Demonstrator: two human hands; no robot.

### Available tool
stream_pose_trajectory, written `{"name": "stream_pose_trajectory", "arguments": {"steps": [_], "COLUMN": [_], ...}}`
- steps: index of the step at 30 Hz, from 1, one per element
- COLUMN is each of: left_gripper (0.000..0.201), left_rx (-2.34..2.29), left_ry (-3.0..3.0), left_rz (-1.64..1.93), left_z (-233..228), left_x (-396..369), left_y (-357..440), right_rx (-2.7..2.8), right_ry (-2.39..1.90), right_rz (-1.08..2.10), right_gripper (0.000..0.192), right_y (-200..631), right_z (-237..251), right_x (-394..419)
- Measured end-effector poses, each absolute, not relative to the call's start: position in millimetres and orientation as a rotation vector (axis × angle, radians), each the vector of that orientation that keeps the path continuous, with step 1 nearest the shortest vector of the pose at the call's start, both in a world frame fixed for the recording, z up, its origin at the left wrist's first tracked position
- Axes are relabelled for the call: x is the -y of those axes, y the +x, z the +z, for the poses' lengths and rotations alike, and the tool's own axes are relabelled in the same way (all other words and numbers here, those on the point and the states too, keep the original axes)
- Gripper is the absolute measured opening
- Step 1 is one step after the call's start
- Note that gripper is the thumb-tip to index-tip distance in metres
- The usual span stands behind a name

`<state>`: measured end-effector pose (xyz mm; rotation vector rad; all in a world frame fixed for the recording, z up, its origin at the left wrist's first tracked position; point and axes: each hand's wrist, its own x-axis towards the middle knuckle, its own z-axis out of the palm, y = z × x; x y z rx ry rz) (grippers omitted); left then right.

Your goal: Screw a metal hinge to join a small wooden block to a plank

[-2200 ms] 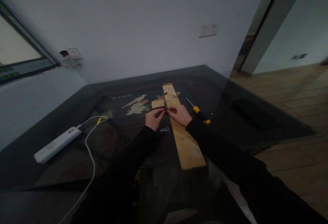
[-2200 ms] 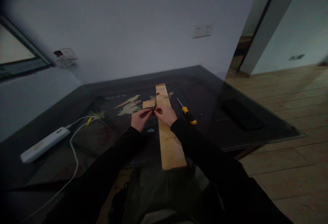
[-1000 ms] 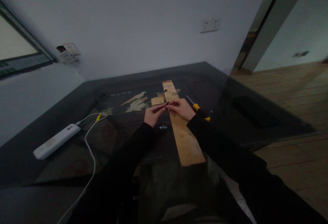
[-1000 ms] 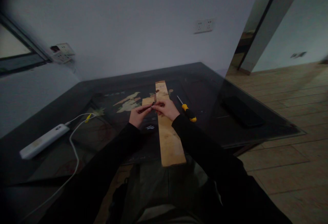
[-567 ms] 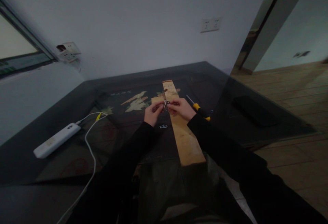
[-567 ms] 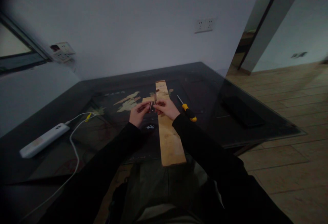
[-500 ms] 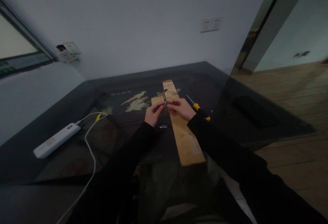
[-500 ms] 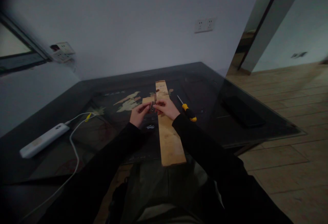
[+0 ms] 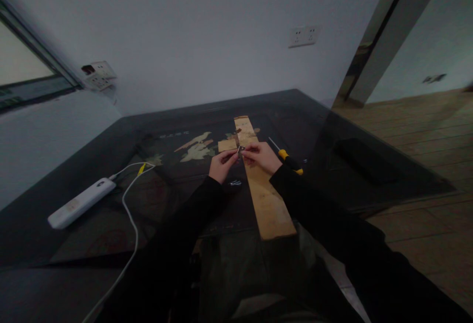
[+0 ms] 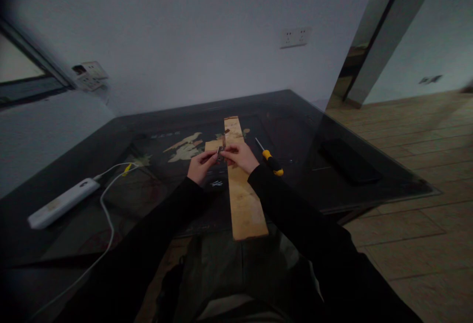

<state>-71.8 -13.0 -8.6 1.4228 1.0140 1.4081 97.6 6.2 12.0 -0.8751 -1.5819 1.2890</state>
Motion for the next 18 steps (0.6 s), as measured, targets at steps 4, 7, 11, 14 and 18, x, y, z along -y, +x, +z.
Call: {"name": "stream_pose_trajectory", "arguments": {"steps": [4,7,11,14,18], "left_gripper": [0.046,0.048,0.043,0.04,0.039], "left_rx": [-1.005,-1.028,-1.036,-1.053,-1.106], "left_ry": [1.378,1.334,1.311,1.308,1.301], "left_rz": [1.381,1.376,1.365,1.348,1.325], "left_z": [-8.2,-11.1,-14.5,-15.1,-15.0], "left_x": [11.3,7.8,4.9,4.7,4.4], "left_y": [-71.7,-72.3,-73.9,-75.1,-76.4], "right_rx": [1.585,1.602,1.619,1.629,1.724], "right_ry": [-0.851,-0.876,-0.921,-0.943,-0.997], "right_rz": [1.292,1.301,1.294,1.268,1.151], "right_gripper": [0.025,0.025,0.025,0.025,0.017], "right_y": [97.2,97.3,96.4,94.8,93.5], "right_z": [11.8,12.7,13.8,12.9,11.0], "right_x": [-5.5,-3.8,-0.7,0.1,-1.3]}}
